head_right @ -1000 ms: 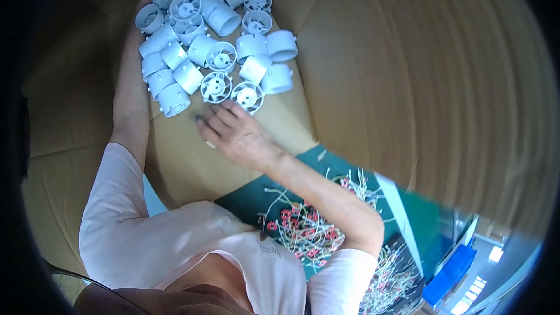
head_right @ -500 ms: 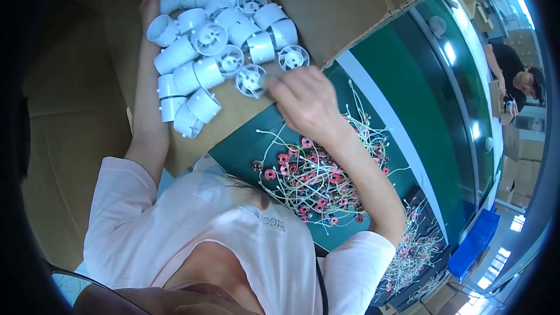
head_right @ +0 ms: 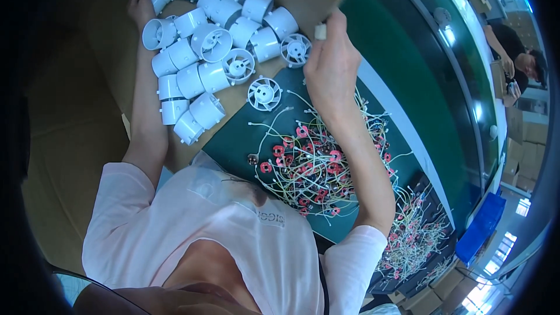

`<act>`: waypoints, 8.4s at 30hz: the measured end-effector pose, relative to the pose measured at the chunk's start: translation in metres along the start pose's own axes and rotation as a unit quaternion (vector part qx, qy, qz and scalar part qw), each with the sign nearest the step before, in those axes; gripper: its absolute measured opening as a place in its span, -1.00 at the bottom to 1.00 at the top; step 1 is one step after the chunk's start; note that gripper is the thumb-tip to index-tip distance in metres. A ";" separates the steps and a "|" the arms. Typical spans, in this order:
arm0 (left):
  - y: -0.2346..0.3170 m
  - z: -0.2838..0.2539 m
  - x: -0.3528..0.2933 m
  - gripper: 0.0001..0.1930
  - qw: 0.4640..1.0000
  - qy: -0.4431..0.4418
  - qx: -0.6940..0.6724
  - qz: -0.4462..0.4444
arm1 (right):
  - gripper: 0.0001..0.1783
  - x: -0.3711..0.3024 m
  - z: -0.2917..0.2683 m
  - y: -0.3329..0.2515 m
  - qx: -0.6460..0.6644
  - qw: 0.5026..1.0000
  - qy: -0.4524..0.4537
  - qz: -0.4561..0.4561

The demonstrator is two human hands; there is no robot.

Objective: Assembling electronic components by inserting wire harnesses into plastic housings.

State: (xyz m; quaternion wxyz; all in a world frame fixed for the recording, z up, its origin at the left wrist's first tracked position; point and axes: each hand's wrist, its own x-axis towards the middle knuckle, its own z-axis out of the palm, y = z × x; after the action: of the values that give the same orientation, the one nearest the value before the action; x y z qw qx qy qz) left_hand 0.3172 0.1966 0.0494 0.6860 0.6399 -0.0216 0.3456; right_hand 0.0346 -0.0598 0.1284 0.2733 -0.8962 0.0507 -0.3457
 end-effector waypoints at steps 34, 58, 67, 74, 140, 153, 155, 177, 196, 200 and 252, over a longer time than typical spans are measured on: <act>0.165 -0.012 -0.192 -0.42 0.661 -0.569 0.354 0.338 | -0.78 -0.051 -0.038 0.002 -0.020 0.885 -0.458 -0.083; 0.180 0.008 -0.182 -0.54 0.749 -0.481 0.042 0.454 | -0.64 -0.050 -0.051 -0.002 -0.225 0.919 -0.311 -0.093; 0.137 -0.008 -0.235 -0.48 0.697 -0.625 -0.087 0.341 | -0.64 -0.039 -0.057 0.030 0.195 0.936 -0.198 0.214; 0.126 0.000 -0.228 -0.34 0.677 -0.676 0.070 0.283 | -0.63 -0.034 -0.089 0.027 0.319 0.913 -0.047 0.250; 0.142 0.003 -0.212 -0.28 0.671 -0.690 -0.207 -0.178 | -0.55 0.005 -0.064 0.012 0.412 0.872 -0.171 0.202; 0.149 0.002 -0.201 -0.17 0.556 -0.702 -0.268 -0.355 | -0.63 0.015 -0.061 0.021 0.350 0.905 -0.199 0.137; 0.150 0.002 -0.198 -0.23 0.546 -0.705 -0.269 -0.364 | -0.64 0.014 -0.062 0.020 0.359 0.899 -0.213 0.136; 0.147 0.004 -0.195 -0.30 0.514 -0.731 -0.285 -0.345 | -0.79 0.018 -0.054 0.021 0.218 0.940 -0.237 -0.111; 0.151 0.002 -0.198 -0.32 0.695 -0.693 0.004 0.190 | -0.71 -0.022 -0.066 -0.024 0.131 0.923 -0.352 0.086; 0.159 0.006 -0.201 -0.29 0.755 -0.631 -0.031 0.176 | -0.67 -0.034 -0.060 -0.018 0.165 0.927 -0.314 0.121; 0.138 0.029 -0.208 -0.22 0.804 -0.499 0.185 0.267 | -0.77 0.018 -0.051 0.118 -0.087 0.978 -0.078 0.172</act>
State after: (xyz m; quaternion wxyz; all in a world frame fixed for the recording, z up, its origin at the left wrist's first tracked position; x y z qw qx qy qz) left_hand 0.1019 0.0697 0.0762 0.3305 0.8077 -0.4661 0.1456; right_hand 0.0270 -0.1880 0.1084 0.2526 -0.9187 0.2129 -0.2165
